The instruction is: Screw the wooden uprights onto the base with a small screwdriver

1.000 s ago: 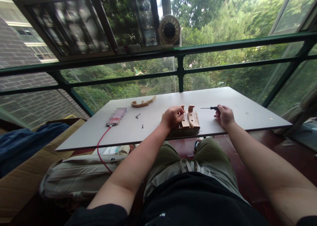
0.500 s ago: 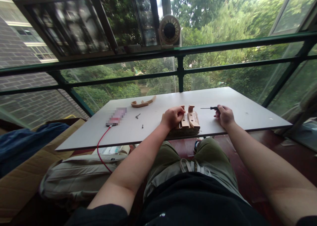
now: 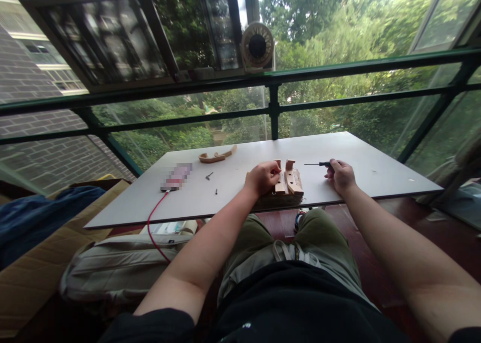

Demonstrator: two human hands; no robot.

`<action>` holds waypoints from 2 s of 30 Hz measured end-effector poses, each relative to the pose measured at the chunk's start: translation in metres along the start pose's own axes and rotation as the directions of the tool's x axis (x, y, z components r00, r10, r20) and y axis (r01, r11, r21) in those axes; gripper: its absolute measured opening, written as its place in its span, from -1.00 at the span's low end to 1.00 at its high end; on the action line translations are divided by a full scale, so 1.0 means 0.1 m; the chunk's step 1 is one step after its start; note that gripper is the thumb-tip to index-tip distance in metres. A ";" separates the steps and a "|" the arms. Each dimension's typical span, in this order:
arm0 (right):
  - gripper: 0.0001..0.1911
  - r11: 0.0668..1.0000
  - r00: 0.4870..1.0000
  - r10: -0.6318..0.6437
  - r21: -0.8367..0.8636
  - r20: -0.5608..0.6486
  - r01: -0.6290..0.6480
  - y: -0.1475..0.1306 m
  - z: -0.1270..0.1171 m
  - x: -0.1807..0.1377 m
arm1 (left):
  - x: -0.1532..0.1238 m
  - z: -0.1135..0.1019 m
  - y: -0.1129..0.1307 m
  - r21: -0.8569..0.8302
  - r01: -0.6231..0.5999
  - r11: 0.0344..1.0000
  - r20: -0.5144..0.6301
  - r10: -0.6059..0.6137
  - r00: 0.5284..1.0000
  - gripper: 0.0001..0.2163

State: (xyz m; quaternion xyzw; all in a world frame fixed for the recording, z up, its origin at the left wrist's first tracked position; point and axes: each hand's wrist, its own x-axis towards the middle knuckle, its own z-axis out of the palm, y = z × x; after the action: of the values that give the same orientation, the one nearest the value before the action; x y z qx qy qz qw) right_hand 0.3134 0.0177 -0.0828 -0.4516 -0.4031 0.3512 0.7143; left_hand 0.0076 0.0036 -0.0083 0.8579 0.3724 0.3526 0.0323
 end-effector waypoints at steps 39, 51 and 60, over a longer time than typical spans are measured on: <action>-0.66 1.000 1.000 0.007 -0.016 0.004 -0.007 -0.02 0.02 -0.04 | 0.05 0.06 -0.07 -0.022 -0.009 1.000 0.009 0.009 1.000 -0.89; -0.71 0.999 0.999 0.033 0.027 0.027 -0.033 -0.08 0.10 -0.08 | 0.05 0.01 -0.12 -0.051 0.008 0.999 0.063 -0.005 0.998 -0.91; -0.71 0.996 0.995 0.087 -0.020 0.051 -0.086 -0.18 0.11 -0.14 | 0.02 -0.07 -0.09 -0.044 0.005 0.999 0.090 -0.001 0.996 -0.92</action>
State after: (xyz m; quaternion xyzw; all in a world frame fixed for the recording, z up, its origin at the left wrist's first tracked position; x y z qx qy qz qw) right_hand 0.3001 0.0030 -0.0664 -0.4658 -0.4046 0.3895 0.6838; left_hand -0.0014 0.0101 -0.0048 0.8715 0.3638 0.3217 0.0687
